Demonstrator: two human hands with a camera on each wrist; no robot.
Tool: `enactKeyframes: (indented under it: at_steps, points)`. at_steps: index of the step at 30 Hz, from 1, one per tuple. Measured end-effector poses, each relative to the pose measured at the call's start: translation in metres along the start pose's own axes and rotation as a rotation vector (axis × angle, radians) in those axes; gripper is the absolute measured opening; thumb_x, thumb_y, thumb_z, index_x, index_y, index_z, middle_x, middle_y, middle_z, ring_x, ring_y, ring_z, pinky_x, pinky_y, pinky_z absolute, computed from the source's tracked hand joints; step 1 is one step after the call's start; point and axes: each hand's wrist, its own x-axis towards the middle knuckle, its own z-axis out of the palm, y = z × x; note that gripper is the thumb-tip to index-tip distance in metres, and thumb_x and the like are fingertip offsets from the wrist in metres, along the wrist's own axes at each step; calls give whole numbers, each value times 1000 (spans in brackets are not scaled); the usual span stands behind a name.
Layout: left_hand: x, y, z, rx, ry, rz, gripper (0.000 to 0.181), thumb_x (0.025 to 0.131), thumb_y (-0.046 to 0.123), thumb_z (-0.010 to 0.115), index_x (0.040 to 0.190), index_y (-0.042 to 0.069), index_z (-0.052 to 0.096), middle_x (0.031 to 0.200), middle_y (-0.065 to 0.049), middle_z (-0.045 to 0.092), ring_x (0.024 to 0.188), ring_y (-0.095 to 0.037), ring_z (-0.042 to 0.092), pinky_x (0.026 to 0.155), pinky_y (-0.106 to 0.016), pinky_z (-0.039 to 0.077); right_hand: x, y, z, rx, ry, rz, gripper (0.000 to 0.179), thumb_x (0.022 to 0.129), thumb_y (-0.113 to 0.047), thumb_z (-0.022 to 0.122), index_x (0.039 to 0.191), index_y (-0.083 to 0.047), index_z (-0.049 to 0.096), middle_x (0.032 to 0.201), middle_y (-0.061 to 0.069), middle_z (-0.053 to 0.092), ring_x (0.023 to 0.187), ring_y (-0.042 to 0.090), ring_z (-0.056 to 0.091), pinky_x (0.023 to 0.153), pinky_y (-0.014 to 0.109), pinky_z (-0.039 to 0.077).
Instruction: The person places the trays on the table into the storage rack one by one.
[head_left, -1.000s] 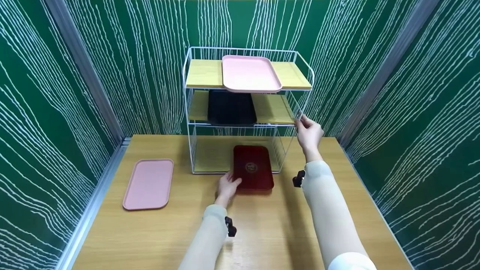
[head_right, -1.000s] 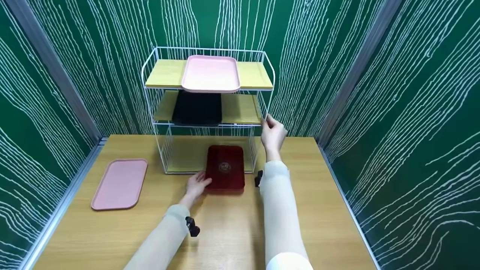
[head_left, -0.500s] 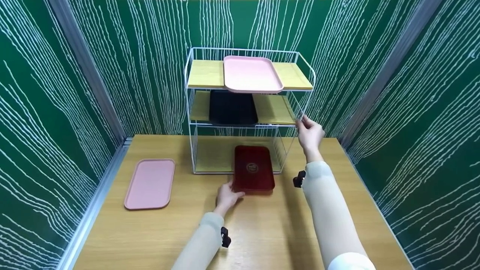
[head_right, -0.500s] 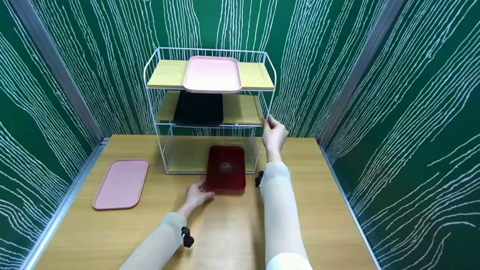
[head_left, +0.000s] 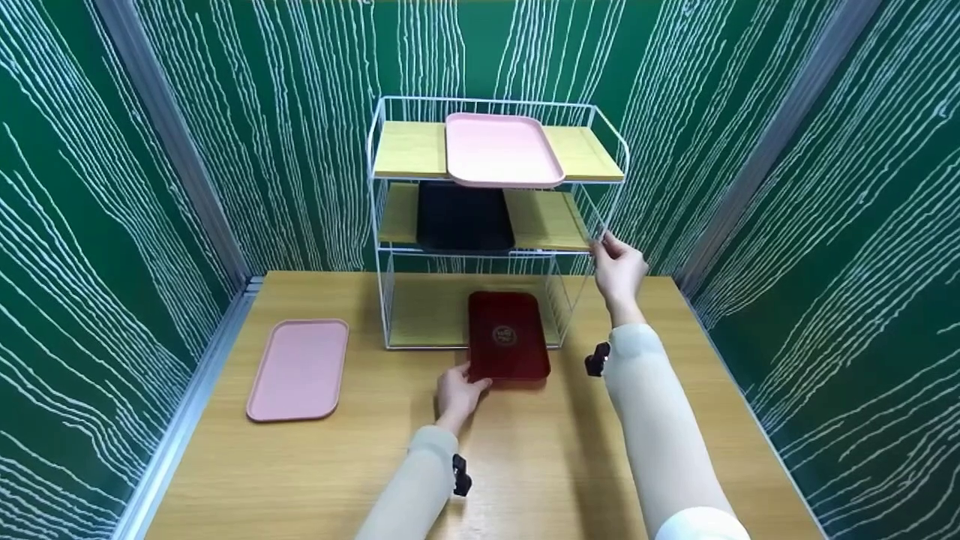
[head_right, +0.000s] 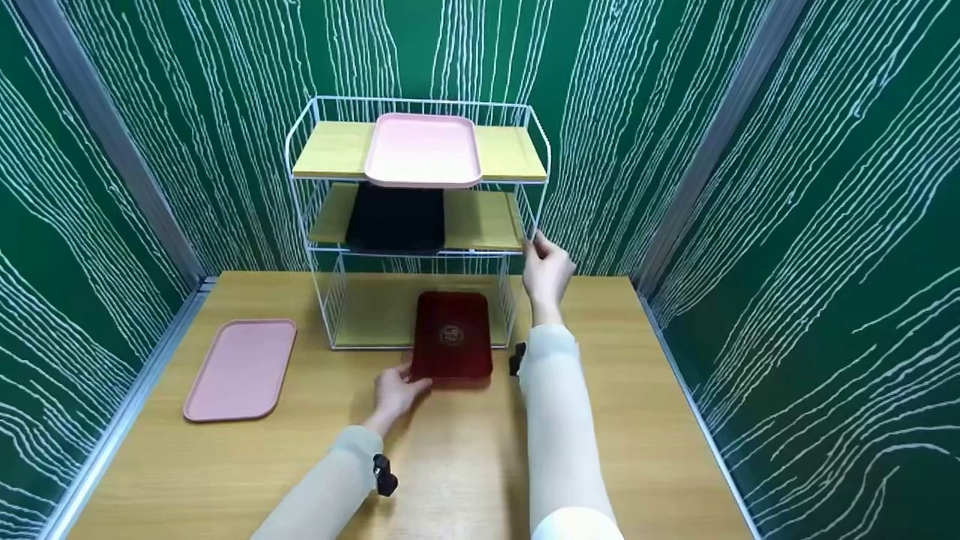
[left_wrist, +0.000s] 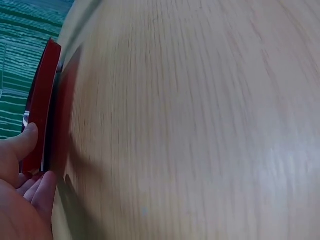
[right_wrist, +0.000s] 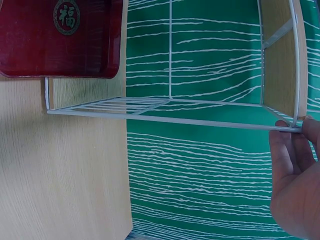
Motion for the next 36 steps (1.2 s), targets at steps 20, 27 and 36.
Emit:
enactKeyframes:
  at_steps: [20,27,36]
  points:
    - [7,22,22,153,125,47,20,85,20,90,103,12,85,95,-4,81,91,-29,77,76,-49,61,-1,-3,-5,44,-24,17,38,105,-23,72,142,-15,69,130,9,76,110,17,73,96,27,59]
    - [8,28,27,169,155,-6,13,85,20,90,95,14,85,87,-1,80,84,-28,76,71,-49,60,-3,-3,-2,31,6,-26,34,104,-19,74,137,-13,73,121,9,79,101,18,75,79,20,57]
    - [21,16,34,203,177,10,10,87,24,89,90,18,82,86,-3,79,80,-29,75,67,-50,59,-4,-4,-2,31,-5,-29,35,104,-22,74,138,-12,73,123,10,78,103,19,76,86,26,59]
